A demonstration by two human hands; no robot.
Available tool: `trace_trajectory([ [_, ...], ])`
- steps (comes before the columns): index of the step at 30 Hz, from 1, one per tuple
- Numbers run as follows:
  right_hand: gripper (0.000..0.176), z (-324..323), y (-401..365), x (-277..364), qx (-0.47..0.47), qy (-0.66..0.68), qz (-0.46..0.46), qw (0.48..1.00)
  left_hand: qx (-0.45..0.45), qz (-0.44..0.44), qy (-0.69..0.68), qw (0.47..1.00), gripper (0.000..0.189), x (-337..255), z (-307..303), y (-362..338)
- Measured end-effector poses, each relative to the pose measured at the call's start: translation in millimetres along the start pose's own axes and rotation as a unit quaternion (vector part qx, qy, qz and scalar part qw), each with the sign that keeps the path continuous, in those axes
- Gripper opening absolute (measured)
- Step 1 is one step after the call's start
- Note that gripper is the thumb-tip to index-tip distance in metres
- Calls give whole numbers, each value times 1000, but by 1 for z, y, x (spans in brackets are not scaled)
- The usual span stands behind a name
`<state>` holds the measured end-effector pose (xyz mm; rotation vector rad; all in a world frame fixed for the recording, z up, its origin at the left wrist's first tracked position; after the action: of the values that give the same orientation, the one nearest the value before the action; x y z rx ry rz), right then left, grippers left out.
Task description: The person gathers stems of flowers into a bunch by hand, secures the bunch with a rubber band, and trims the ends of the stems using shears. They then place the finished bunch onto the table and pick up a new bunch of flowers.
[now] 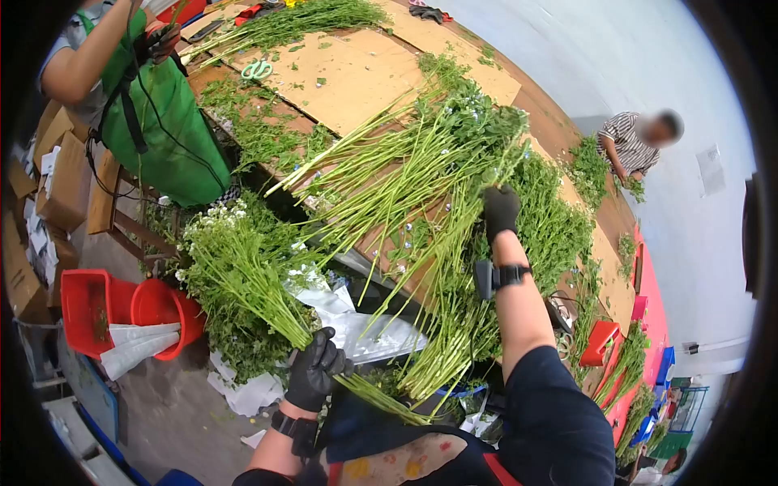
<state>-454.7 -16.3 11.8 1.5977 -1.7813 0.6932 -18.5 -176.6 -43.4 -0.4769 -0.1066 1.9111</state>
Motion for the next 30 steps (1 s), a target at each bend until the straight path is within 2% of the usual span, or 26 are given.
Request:
trace_trajectory([
  [1,17,-16,-21,9,9,6,-11,1000,6,5,-6,1000,23,-1,2,1],
  [3,11,-20,-33,-14,97,197,31,975,19,12,-20,1000,24,2,9,2],
  [4,11,-33,-50,-5,126,139,64,980,11,8,6,1000,26,2,11,2],
  [5,12,-26,-44,-26,147,192,49,969,9,8,4,1000,26,3,15,2],
  [9,16,-9,-44,-60,216,268,143,928,12,0,-2,1000,25,10,22,2],
  [10,21,-1,-35,-73,187,167,-49,967,15,-2,-3,1000,25,12,23,2],
  [11,28,2,-38,-71,181,-16,-184,966,11,-7,2,1000,24,13,23,2],
  [12,36,4,-44,-65,132,-170,-324,921,7,-12,7,1000,24,15,23,2],
  [13,37,0,-51,-59,104,-125,-383,909,2,-17,13,1000,24,16,22,1],
  [14,30,10,-45,-70,174,-47,-226,957,-3,-16,18,1000,23,16,21,1],
  [15,20,24,-42,-85,289,135,56,946,-8,-14,22,1000,23,17,20,1],
  [16,13,31,-50,-90,246,338,340,842,-15,-13,27,999,23,17,19,0],
  [17,16,30,-65,-70,214,329,330,859,-14,-14,24,1000,23,18,19,-1],
  [19,23,34,-74,-63,244,362,349,829,-8,-13,16,1000,22,18,20,-1],
  [22,28,29,-85,-43,287,308,385,821,-8,-19,5,1000,23,19,20,-3],
  [25,31,43,-72,-59,286,211,364,861,5,-20,6,1000,24,19,24,-5],
  [26,33,50,-64,-68,250,212,356,875,11,-20,6,1000,24,20,26,-5],
  [29,38,71,-51,-78,231,66,310,920,44,-24,8,999,25,24,30,-7],
  [30,37,68,-57,-64,245,3,311,918,37,-26,15,999,25,25,30,-8],
])
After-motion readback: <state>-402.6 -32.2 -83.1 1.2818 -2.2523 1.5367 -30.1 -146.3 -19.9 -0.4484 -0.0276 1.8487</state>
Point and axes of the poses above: each hand's wrist, its own y-axis towards the middle knuckle, its own z-axis out of the palm, x = y × z, the point moved 4 cm from there along y, towards the middle knuckle, and after that the axes turned 12 degrees about z, right-handed, at the moved point
